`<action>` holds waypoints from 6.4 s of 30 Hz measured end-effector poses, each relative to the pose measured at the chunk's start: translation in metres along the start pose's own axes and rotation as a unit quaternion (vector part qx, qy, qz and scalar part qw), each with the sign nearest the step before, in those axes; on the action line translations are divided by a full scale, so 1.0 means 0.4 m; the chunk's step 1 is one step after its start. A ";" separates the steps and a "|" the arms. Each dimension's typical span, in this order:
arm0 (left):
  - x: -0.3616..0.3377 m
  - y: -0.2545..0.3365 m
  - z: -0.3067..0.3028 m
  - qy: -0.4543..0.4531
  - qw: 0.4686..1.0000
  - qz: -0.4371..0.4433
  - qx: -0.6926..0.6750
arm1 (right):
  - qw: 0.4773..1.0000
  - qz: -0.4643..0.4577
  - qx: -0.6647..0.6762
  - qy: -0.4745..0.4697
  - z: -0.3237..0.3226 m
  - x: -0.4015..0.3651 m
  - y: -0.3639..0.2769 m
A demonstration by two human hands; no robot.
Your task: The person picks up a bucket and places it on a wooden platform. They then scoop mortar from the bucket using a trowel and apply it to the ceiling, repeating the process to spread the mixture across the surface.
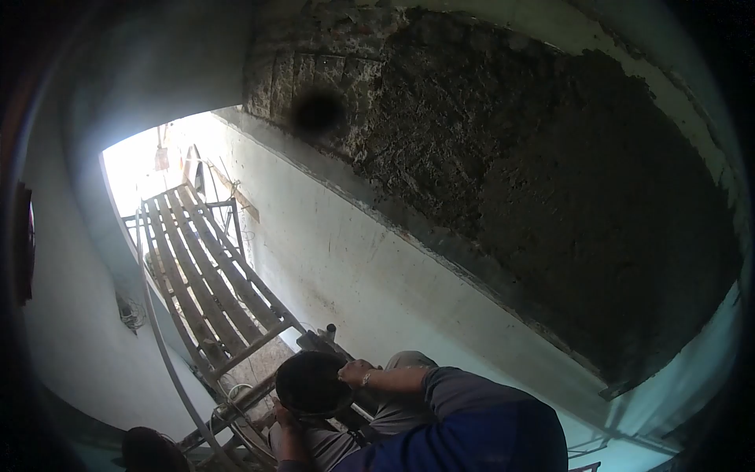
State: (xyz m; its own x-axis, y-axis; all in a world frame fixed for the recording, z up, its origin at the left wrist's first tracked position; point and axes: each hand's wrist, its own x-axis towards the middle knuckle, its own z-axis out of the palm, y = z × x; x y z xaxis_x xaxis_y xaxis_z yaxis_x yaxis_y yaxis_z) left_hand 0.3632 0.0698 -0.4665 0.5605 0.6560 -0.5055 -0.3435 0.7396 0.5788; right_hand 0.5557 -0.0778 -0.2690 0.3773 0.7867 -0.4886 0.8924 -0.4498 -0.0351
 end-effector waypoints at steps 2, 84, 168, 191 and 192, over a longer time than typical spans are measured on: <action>0.024 -0.014 -0.016 0.005 1.000 -0.001 0.026 | 0.999 -0.045 -0.003 -0.019 0.030 0.013 0.030; -0.010 0.006 0.017 0.003 1.000 0.022 -0.021 | 0.856 0.250 0.015 0.452 -0.962 -0.675 0.638; -0.045 0.029 0.061 0.023 0.999 0.031 -0.027 | 0.715 0.439 -0.247 0.485 -1.241 -0.948 0.420; -0.085 0.078 0.092 0.067 0.993 0.004 0.098 | 0.724 0.271 -0.219 0.596 -0.929 -1.203 0.682; -0.075 0.079 0.085 0.061 0.992 0.001 0.114 | 0.688 0.190 -0.465 0.523 -0.889 -1.218 0.772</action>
State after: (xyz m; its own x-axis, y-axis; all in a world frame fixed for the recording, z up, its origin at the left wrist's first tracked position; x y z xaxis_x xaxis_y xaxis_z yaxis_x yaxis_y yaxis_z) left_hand 0.3612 0.0683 -0.4113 0.4605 0.6809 -0.5694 -0.1580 0.6941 0.7023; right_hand 0.7356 -0.4498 0.2684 0.1647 0.7798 0.6039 0.2689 -0.6246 0.7332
